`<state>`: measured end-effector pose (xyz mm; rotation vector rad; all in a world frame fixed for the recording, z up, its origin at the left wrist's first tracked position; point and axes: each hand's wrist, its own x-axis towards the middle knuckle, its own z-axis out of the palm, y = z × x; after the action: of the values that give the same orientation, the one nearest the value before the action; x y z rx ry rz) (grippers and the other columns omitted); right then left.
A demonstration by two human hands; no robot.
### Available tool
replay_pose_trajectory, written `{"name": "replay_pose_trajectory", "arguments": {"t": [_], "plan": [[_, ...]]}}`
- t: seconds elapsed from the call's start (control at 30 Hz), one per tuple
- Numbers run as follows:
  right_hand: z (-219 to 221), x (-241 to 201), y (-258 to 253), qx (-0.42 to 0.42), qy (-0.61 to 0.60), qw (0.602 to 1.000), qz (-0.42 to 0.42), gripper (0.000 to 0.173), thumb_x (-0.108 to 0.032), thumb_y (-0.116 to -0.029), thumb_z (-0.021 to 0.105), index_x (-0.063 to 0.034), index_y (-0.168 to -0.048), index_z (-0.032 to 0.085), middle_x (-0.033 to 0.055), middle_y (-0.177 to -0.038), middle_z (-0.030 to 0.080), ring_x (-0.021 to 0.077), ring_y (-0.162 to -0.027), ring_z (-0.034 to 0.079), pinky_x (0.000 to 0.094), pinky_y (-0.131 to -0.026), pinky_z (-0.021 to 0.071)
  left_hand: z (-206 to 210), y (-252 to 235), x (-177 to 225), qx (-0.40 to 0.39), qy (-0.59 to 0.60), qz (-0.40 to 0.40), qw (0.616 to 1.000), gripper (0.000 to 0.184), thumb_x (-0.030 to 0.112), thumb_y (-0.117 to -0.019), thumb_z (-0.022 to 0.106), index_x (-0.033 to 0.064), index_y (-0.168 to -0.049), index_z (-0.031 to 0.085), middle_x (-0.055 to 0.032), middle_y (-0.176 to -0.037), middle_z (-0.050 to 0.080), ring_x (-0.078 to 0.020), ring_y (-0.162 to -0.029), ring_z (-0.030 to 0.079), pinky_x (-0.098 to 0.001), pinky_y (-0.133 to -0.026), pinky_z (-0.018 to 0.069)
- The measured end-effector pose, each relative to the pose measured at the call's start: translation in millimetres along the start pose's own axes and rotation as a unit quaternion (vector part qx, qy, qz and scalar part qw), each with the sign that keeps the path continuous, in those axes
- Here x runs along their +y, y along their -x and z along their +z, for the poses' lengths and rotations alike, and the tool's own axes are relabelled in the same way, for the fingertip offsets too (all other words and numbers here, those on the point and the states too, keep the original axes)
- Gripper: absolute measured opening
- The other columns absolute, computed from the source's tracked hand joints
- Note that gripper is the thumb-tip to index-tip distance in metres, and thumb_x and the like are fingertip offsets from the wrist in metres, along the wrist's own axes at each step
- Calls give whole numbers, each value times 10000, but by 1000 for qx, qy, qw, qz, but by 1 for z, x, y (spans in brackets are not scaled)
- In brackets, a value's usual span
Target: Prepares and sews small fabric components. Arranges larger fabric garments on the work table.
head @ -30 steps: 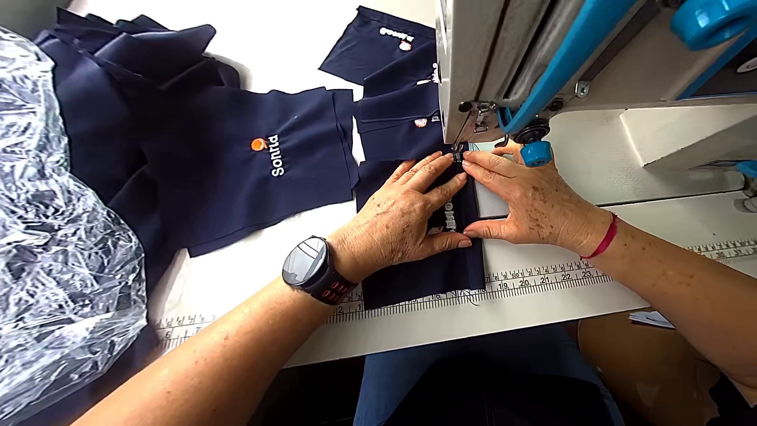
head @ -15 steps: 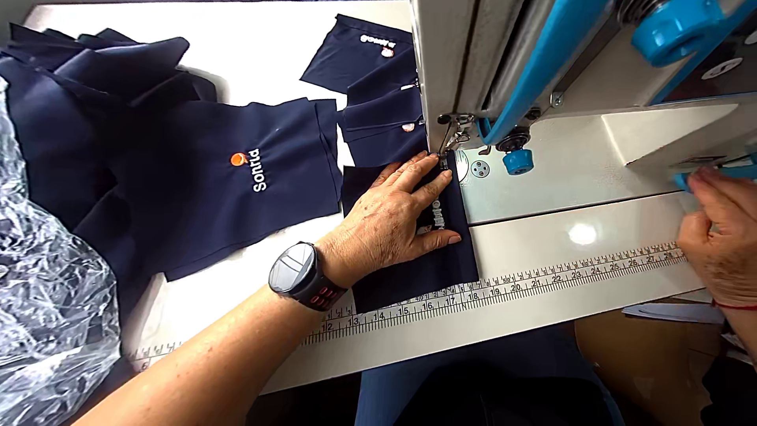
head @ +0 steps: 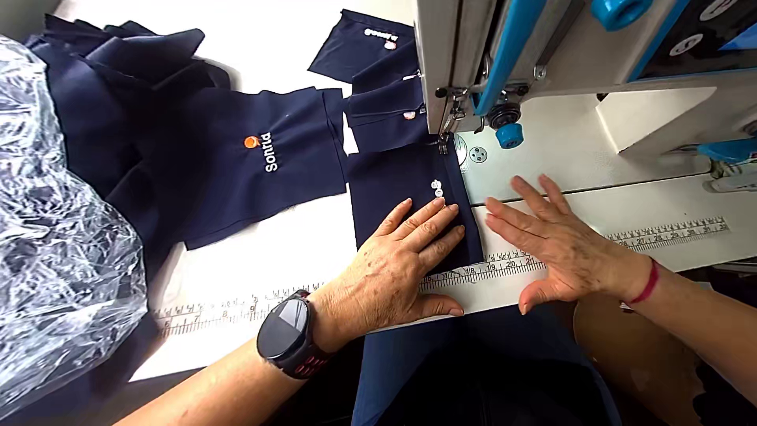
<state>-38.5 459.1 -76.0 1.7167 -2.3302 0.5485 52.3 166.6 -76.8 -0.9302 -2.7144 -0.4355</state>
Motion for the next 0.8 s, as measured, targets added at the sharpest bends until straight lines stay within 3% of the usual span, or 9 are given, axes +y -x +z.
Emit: {"name": "replay_pose_trajectory", "arguments": {"t": [0.13, 0.27, 0.37, 0.5, 0.63, 0.8], "plan": [[3, 10, -21, -51, -36, 996, -63, 953, -801, -909, 281, -72, -1418, 621, 71, -1531, 544, 375, -1527, 314, 718, -1188, 99, -1, -1, 2, -5, 6, 8, 1000, 870, 771, -901, 412, 82, -1385, 633, -100, -1553, 503, -274, -1483, 412, -567, -1190, 303], [-1, 12, -22, -42, -57, 995, -76, 852, -782, -898, 370, -117, -1315, 702, 90, -1478, 592, 386, -1492, 376, 714, -1181, 166, 0, -5, -1, 6, 25, 37, 999, 848, 766, -876, 460, 53, -1287, 664, -110, -1492, 567, -266, -1438, 477, -554, -1169, 348], [-2, 12, -19, -31, -67, 994, -82, 817, -788, -902, 383, -146, -1269, 732, 114, -1461, 601, 373, -1471, 411, 672, -1195, 196, 0, -3, -3, -7, 35, 46, 998, 904, 785, -885, 428, 54, -1385, 611, -106, -1511, 548, -258, -1451, 459, -557, -1190, 310], [-3, 12, -17, -32, -68, 993, -93, 806, -788, -907, 383, -161, -1271, 734, 106, -1453, 609, 388, -1472, 402, 658, -1196, 204, -2, 0, -4, -10, 38, 58, 998, 828, 762, -910, 430, 103, -1354, 664, -140, -1532, 516, -292, -1476, 418, -552, -1211, 284], [-1, 7, -8, -37, -91, 991, -91, 780, -769, -931, 395, -166, -1310, 712, 55, -1464, 608, 341, -1504, 365, 650, -1219, 166, -2, 5, 12, 0, 52, 35, 998, 750, 746, -921, 445, 152, -1292, 712, -134, -1466, 580, -311, -1449, 452, -578, -1203, 288], [-1, -1, 0, -33, -88, 992, -87, 795, -769, -951, 369, -150, -1321, 703, 15, -1452, 620, 287, -1494, 388, 581, -1243, 186, 5, 16, 29, 18, 43, -19, 999, 754, 787, -916, 398, 244, -1369, 659, -149, -1510, 529, -307, -1473, 415, -566, -1202, 302]]}}
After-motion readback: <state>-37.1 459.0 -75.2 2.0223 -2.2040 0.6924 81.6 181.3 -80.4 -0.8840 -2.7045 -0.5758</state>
